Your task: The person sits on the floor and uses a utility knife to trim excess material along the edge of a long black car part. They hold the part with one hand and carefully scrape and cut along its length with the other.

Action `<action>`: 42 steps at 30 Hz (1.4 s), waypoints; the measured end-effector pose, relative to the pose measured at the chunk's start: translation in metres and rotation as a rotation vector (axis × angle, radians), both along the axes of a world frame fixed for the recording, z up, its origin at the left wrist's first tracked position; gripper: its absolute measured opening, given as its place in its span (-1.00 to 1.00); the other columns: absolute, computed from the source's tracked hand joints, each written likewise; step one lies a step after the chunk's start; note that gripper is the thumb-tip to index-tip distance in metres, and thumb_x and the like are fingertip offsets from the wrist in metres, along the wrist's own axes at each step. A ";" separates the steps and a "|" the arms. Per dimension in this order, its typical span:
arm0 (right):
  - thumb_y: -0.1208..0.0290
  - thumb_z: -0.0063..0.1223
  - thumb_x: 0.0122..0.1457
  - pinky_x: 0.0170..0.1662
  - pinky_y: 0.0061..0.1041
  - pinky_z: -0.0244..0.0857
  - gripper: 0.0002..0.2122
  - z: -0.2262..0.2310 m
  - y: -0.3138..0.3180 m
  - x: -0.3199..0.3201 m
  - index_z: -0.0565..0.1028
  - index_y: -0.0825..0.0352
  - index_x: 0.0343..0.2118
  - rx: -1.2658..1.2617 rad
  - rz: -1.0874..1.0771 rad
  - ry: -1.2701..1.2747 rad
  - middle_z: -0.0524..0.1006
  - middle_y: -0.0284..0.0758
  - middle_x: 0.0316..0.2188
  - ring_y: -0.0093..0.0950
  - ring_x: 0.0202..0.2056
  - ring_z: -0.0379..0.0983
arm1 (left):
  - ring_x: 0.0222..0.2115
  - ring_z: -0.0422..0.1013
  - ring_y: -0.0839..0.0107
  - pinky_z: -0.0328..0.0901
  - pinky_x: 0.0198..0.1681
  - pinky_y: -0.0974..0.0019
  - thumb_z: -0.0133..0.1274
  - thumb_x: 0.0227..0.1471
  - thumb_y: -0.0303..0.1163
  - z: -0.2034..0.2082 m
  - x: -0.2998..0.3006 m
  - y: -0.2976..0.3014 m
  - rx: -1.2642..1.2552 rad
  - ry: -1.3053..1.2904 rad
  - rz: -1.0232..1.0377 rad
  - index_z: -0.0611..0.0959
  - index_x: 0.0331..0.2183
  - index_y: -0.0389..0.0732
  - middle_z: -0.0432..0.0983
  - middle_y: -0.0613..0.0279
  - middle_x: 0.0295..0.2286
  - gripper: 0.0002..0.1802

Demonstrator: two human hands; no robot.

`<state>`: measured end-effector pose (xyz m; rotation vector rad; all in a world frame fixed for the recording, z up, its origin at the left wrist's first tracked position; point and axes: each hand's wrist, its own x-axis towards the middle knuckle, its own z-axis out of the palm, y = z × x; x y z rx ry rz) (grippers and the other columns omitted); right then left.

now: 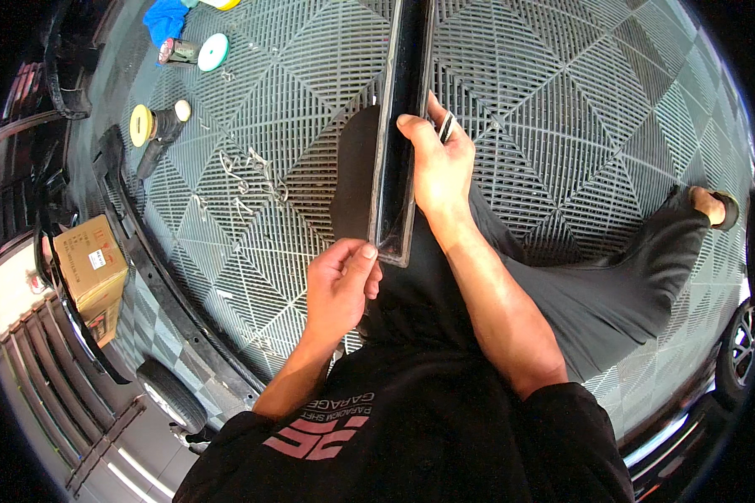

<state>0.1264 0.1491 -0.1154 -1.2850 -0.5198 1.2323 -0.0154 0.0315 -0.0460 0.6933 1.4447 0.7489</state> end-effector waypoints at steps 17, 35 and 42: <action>0.35 0.16 0.04 -0.21 -0.67 0.31 -0.37 0.004 -0.002 -0.003 0.30 0.64 0.13 -0.027 -0.004 0.052 0.56 -0.31 -0.37 -0.65 -0.36 0.40 | -0.73 0.13 0.65 0.06 -0.67 0.50 -0.05 0.28 -0.17 -0.015 0.011 0.007 0.074 0.175 0.005 0.44 -0.51 -0.21 0.20 0.46 -0.71 -0.61; 0.36 0.15 0.04 -0.26 -0.65 0.32 -0.38 0.007 -0.002 -0.003 0.31 0.62 0.14 -0.034 -0.033 0.050 0.55 -0.36 -0.42 -0.66 -0.40 0.39 | -0.67 0.38 0.56 0.29 -0.59 0.49 0.06 0.21 -0.25 -0.009 0.000 0.011 0.139 0.212 -0.110 0.54 -0.41 -0.33 0.45 0.29 -0.64 -0.69; 0.38 0.15 0.03 -0.41 -0.64 0.27 -0.36 0.013 -0.002 -0.003 0.28 0.59 0.17 -0.059 0.001 0.076 0.50 -0.44 -0.56 -0.71 -0.52 0.34 | -0.67 0.30 0.64 0.25 -0.63 0.49 -0.01 0.26 -0.14 -0.018 0.011 0.022 0.196 0.356 -0.087 0.45 -0.58 -0.28 0.34 0.36 -0.68 -0.52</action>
